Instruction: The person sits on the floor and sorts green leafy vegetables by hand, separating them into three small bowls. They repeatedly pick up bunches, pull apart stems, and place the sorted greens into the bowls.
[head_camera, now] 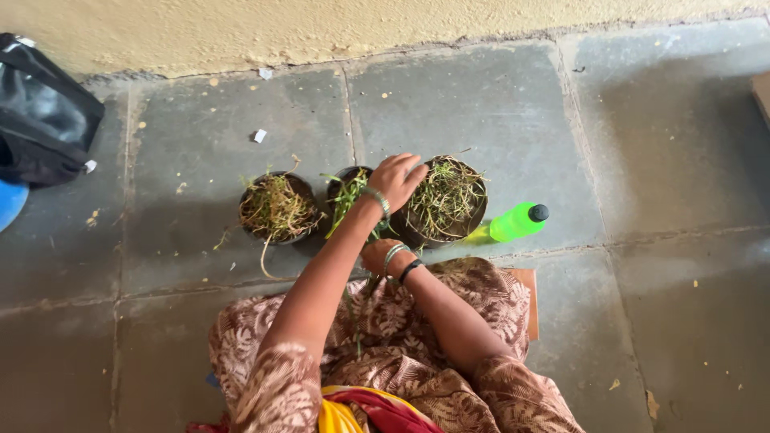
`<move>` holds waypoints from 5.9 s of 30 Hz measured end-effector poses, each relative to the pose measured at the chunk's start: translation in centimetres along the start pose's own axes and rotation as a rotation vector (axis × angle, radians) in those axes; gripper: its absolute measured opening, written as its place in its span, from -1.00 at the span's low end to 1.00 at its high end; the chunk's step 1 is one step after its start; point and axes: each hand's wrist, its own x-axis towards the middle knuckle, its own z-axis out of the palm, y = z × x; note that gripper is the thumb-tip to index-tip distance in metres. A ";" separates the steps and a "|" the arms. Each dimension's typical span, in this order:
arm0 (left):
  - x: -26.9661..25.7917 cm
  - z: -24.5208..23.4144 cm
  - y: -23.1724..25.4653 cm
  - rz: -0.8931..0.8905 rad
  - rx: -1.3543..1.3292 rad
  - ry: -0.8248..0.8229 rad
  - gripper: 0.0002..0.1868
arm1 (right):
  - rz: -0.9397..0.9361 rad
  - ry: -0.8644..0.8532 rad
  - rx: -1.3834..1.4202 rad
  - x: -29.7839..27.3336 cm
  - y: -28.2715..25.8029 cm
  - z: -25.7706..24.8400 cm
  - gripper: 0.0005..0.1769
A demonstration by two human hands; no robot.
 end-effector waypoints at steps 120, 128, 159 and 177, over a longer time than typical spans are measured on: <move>1.2 3.6 7.1 -0.349 0.216 -0.293 -0.32 | 0.002 1.594 1.774 -11.3 20.0 -8.2 -0.44; -4.9 6.1 8.7 -0.320 0.273 -0.456 -0.24 | -0.017 1.564 1.797 -10.8 19.8 -8.1 -0.45; -0.6 9.6 10.2 -0.056 0.488 -0.296 -0.18 | -0.013 1.606 1.757 -11.7 19.0 -8.7 -0.50; -2.3 8.4 5.6 -0.025 0.255 0.201 -0.93 | -0.065 1.622 1.733 -12.6 19.5 -8.2 -0.62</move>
